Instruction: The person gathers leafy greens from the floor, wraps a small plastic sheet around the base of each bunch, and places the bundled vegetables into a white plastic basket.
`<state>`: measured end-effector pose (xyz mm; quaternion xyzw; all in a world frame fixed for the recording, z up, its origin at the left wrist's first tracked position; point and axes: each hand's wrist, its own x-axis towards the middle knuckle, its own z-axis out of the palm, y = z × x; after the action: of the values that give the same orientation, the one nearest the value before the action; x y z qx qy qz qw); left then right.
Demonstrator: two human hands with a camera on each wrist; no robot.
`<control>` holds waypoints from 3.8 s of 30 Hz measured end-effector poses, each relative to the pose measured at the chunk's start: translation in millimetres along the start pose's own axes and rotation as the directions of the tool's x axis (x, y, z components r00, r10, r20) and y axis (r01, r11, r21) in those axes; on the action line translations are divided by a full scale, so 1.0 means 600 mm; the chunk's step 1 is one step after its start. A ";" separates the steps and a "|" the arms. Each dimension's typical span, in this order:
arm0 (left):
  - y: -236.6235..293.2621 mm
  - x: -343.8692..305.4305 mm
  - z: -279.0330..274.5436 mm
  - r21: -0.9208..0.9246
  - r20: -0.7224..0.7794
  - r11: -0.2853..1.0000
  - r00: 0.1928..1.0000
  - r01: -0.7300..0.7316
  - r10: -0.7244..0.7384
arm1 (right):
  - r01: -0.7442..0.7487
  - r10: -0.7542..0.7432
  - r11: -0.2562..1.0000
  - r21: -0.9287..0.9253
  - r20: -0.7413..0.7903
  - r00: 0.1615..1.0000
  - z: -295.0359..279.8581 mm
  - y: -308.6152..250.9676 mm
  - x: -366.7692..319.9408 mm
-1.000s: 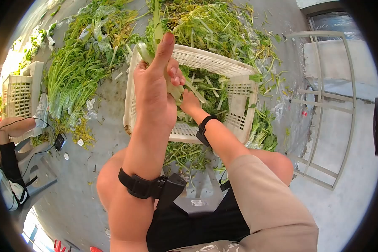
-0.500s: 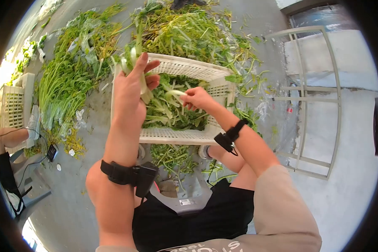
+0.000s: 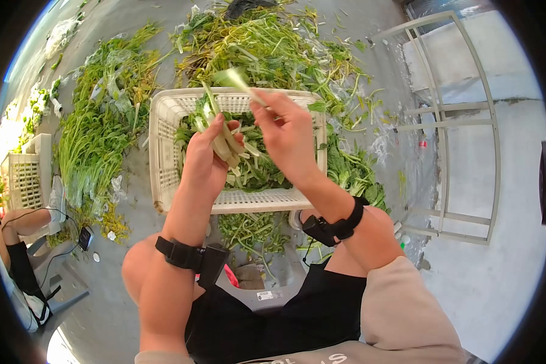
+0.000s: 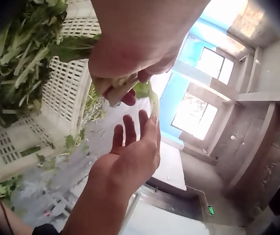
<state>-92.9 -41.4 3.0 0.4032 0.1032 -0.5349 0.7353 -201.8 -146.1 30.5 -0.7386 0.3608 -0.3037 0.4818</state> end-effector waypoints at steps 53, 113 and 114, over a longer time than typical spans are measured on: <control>0.112 -0.011 -0.055 0.003 -0.133 0.974 0.965 -0.229 0.227 | -0.215 0.694 0.616 -0.758 0.392 0.604 0.199 0.462 -0.050; 0.003 0.000 -0.012 0.447 0.045 0.894 0.999 -0.007 -0.014 | -0.602 0.408 0.718 0.349 0.490 0.770 0.025 0.056 0.016; 0.002 0.002 -0.012 0.514 0.048 0.858 0.999 -0.011 -0.015 | -0.602 0.409 0.717 0.350 0.488 0.771 0.022 0.062 0.018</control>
<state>-89.4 -36.8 -1.7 0.5710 -0.0611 -0.5537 0.6030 -194.1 -158.6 -7.7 -0.5058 0.3641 -0.0904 0.7768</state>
